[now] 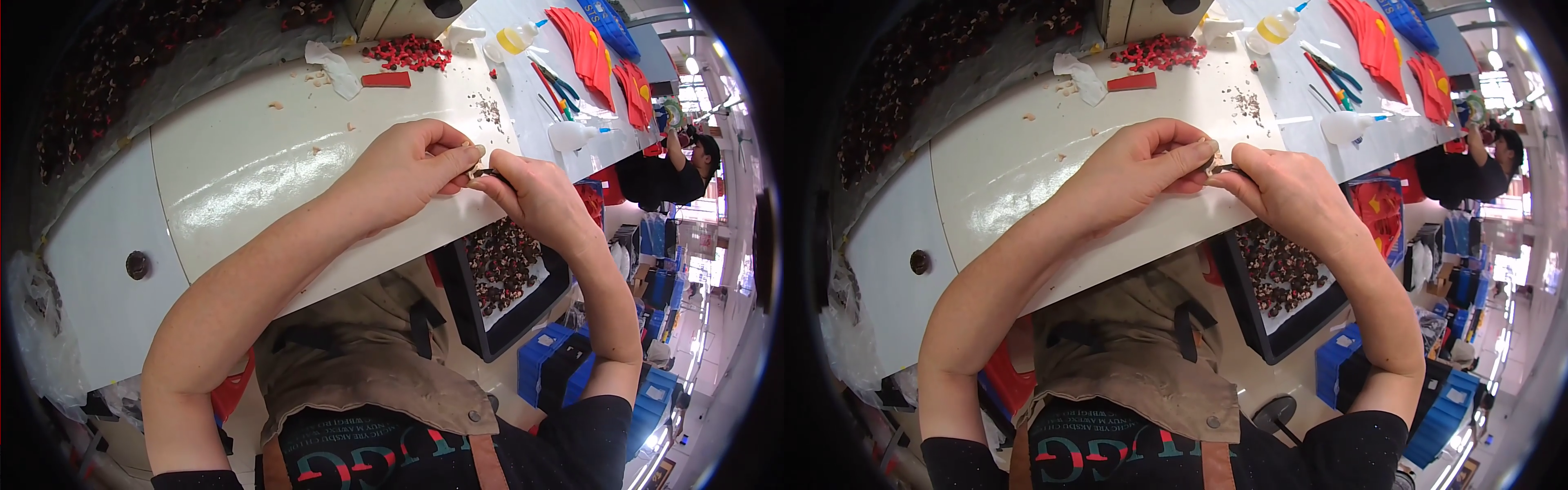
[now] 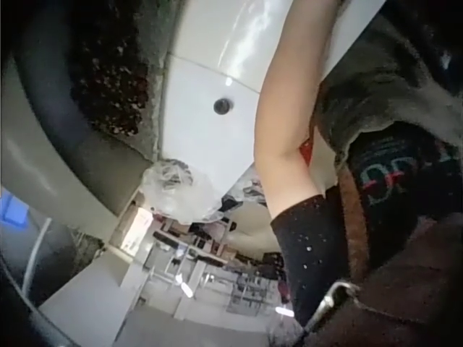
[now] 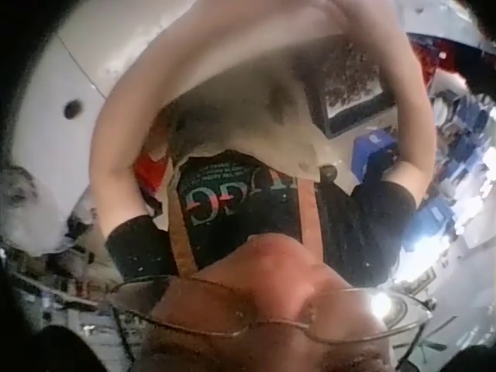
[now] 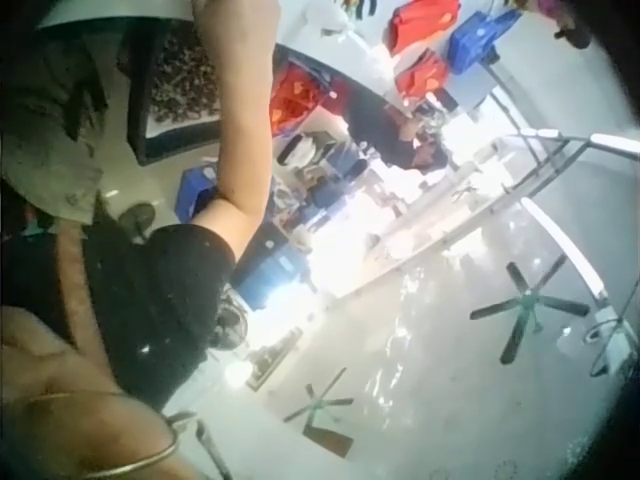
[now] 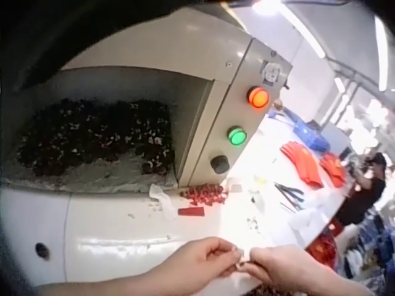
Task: Assembling small plastic toy figurines at a factory workbench by snapping parts together.
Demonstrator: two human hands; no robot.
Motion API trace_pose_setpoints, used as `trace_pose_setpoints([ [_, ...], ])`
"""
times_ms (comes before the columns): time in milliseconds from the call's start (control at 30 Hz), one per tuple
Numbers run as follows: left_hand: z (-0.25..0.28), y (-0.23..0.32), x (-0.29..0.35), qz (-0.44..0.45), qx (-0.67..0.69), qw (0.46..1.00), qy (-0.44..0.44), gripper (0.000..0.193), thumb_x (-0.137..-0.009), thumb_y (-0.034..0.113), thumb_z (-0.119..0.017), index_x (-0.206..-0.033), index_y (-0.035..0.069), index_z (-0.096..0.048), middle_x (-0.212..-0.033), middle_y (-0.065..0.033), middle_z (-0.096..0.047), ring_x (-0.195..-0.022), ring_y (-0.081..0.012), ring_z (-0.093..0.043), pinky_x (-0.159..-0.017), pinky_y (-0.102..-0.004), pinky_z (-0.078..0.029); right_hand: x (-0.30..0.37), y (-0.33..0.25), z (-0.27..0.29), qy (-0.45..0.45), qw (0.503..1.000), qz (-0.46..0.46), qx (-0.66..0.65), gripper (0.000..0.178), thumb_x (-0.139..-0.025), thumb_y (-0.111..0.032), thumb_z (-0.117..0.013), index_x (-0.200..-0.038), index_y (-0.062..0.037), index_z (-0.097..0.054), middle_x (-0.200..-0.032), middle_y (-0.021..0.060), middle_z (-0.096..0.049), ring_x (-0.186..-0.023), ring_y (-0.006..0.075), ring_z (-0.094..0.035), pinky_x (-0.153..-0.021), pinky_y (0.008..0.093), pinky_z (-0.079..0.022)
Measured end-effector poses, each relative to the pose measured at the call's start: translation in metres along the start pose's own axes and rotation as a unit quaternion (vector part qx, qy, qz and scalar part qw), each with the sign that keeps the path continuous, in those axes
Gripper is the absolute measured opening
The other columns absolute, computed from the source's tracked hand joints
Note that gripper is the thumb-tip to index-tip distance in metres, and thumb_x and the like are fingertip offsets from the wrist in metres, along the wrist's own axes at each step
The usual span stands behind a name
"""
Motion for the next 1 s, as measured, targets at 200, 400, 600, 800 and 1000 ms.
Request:
trace_pose_setpoints([
  [200,-0.004,0.0,-0.001,-0.022,-0.021,1.0,0.006,0.032,-0.092,0.024,-0.059,-0.106,-0.005,-0.059,-0.087,-0.0088,-0.065,-0.076,-0.0111,-0.063,-0.069,-0.0229,-0.052,0.002,-0.003,0.004,-0.004,0.999,0.019,0.035,0.031,-0.088,-0.027,-0.06,-0.079,-0.0017,-0.047,-0.069,0.0196,-0.055,-0.069,0.0399,-0.055,-0.059,0.0451,-0.042],
  [400,-0.01,0.012,-0.002,-0.039,-0.017,0.999,0.015,0.031,-0.092,0.024,-0.06,-0.104,-0.004,-0.06,-0.085,-0.009,-0.065,-0.075,-0.0112,-0.063,-0.068,-0.023,-0.051,0.004,0.002,0.013,-0.023,1.0,-0.005,0.008,0.029,-0.091,-0.027,-0.057,-0.081,-0.0007,-0.049,-0.069,0.0205,-0.055,-0.068,0.0404,-0.055,-0.059,0.0441,-0.042],
  [600,-0.02,0.021,-0.002,-0.018,-0.029,0.999,-0.007,0.032,-0.094,0.026,-0.058,-0.108,-0.002,-0.058,-0.093,-0.0059,-0.061,-0.081,-0.009,-0.06,-0.077,-0.022,-0.051,0.011,0.014,0.014,-0.018,0.989,-0.041,-0.144,0.028,-0.092,-0.025,-0.057,-0.083,0.0014,-0.052,-0.066,0.0201,-0.052,-0.059,0.0332,-0.051,-0.056,0.0378,-0.041],
  [800,-0.022,0.022,-0.009,-0.047,-0.02,0.999,0.017,0.033,-0.091,0.028,-0.061,-0.101,-0.003,-0.06,-0.082,-0.0066,-0.064,-0.072,-0.0094,-0.06,-0.065,-0.0229,-0.048,0.014,0.018,0.024,0.006,0.994,-0.048,-0.096,0.035,-0.087,-0.029,-0.064,-0.079,0.0019,-0.05,-0.063,0.0179,-0.05,-0.055,0.0309,-0.047,-0.053,0.0376,-0.04],
  [1000,-0.02,0.021,-0.017,-0.048,-0.04,0.998,0.029,0.032,-0.091,0.028,-0.061,-0.101,-0.003,-0.06,-0.082,-0.0067,-0.065,-0.074,-0.0096,-0.061,-0.066,-0.0229,-0.049,0.01,0.026,0.022,0.029,0.996,-0.047,-0.076,0.034,-0.087,-0.028,-0.064,-0.077,0.0011,-0.051,-0.064,0.0196,-0.052,-0.056,0.0339,-0.049,-0.053,0.0391,-0.04],
])
Point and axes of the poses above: each hand's wrist, its own x-axis away from the middle knuckle, its own z-axis out of the back of the hand, y = z × x, the point moved 9 cm from there along -x, towards the middle knuckle
